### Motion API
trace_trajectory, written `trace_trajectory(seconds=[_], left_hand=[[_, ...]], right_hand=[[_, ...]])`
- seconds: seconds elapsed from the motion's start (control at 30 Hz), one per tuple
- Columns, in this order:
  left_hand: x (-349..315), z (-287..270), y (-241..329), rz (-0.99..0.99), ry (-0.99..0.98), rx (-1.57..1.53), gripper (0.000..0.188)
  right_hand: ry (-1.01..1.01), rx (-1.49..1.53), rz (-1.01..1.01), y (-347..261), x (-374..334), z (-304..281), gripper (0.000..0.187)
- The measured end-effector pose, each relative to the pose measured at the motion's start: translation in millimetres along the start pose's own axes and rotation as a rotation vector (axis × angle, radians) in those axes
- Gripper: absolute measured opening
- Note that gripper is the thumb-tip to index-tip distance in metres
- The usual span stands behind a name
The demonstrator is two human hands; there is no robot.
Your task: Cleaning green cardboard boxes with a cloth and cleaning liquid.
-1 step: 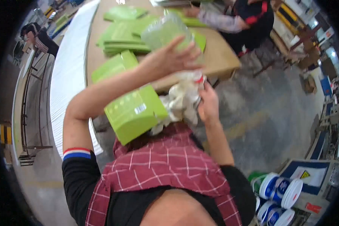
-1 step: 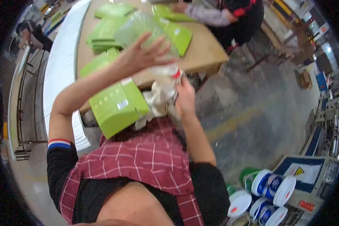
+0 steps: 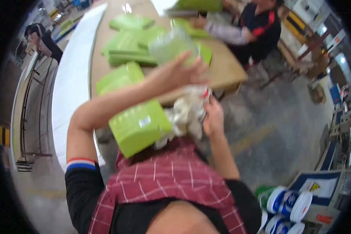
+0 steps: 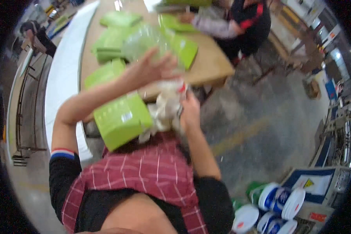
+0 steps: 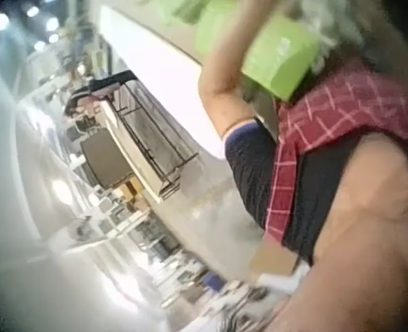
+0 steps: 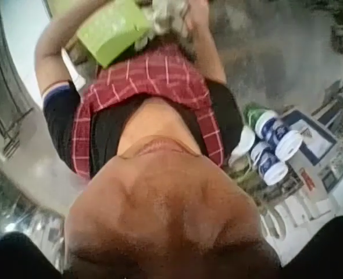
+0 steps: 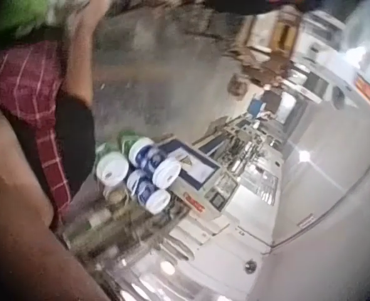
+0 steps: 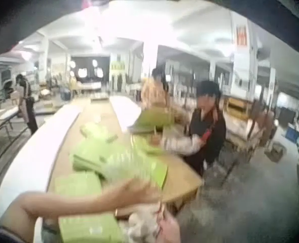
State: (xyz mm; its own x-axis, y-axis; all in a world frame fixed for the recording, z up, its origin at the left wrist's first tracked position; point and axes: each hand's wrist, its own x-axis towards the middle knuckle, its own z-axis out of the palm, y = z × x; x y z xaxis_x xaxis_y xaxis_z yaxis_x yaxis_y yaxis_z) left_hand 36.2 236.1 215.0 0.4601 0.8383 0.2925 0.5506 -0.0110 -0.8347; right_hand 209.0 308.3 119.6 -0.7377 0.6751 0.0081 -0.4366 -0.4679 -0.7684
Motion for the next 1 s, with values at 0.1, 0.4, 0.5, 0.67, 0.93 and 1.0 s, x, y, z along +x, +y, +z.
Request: trace_trajectory(seconds=[0.1, 0.4, 0.5, 0.67, 0.93, 1.0], left_hand=[[9.9, -13.5, 1.7, 0.183, -0.063, 0.005, 0.059], [-17.8, -17.4, 10.5, 0.034, 0.049, -0.082, 0.063], [-26.1, -14.4, 12.1, 0.035, -0.083, -0.308, 0.066], [-71.1, 15.2, 22.0, -0.348, -0.02, -0.404, 0.09], [-183.9, 89.3, -25.9, -1.403, 0.542, -0.929, 0.103], [-220.8, 103.9, -51.4, -1.413, 0.424, -0.875, 0.097]], right_hand=[[0.045, -0.036, 0.136, 13.8, 4.7, -19.4, 0.034], [-0.021, 0.048, 0.201, 11.0, -11.9, -18.0, 0.036], [-0.006, 0.008, 0.213, 14.8, -6.3, -13.8, 0.035], [-0.164, 0.18, 0.237, 9.6, 4.3, -18.5, 0.041], [-0.057, 0.105, 0.21, -18.1, 4.5, -16.0, 0.045], [0.021, 0.016, 0.152, -19.5, 8.3, 1.1, 0.041]])
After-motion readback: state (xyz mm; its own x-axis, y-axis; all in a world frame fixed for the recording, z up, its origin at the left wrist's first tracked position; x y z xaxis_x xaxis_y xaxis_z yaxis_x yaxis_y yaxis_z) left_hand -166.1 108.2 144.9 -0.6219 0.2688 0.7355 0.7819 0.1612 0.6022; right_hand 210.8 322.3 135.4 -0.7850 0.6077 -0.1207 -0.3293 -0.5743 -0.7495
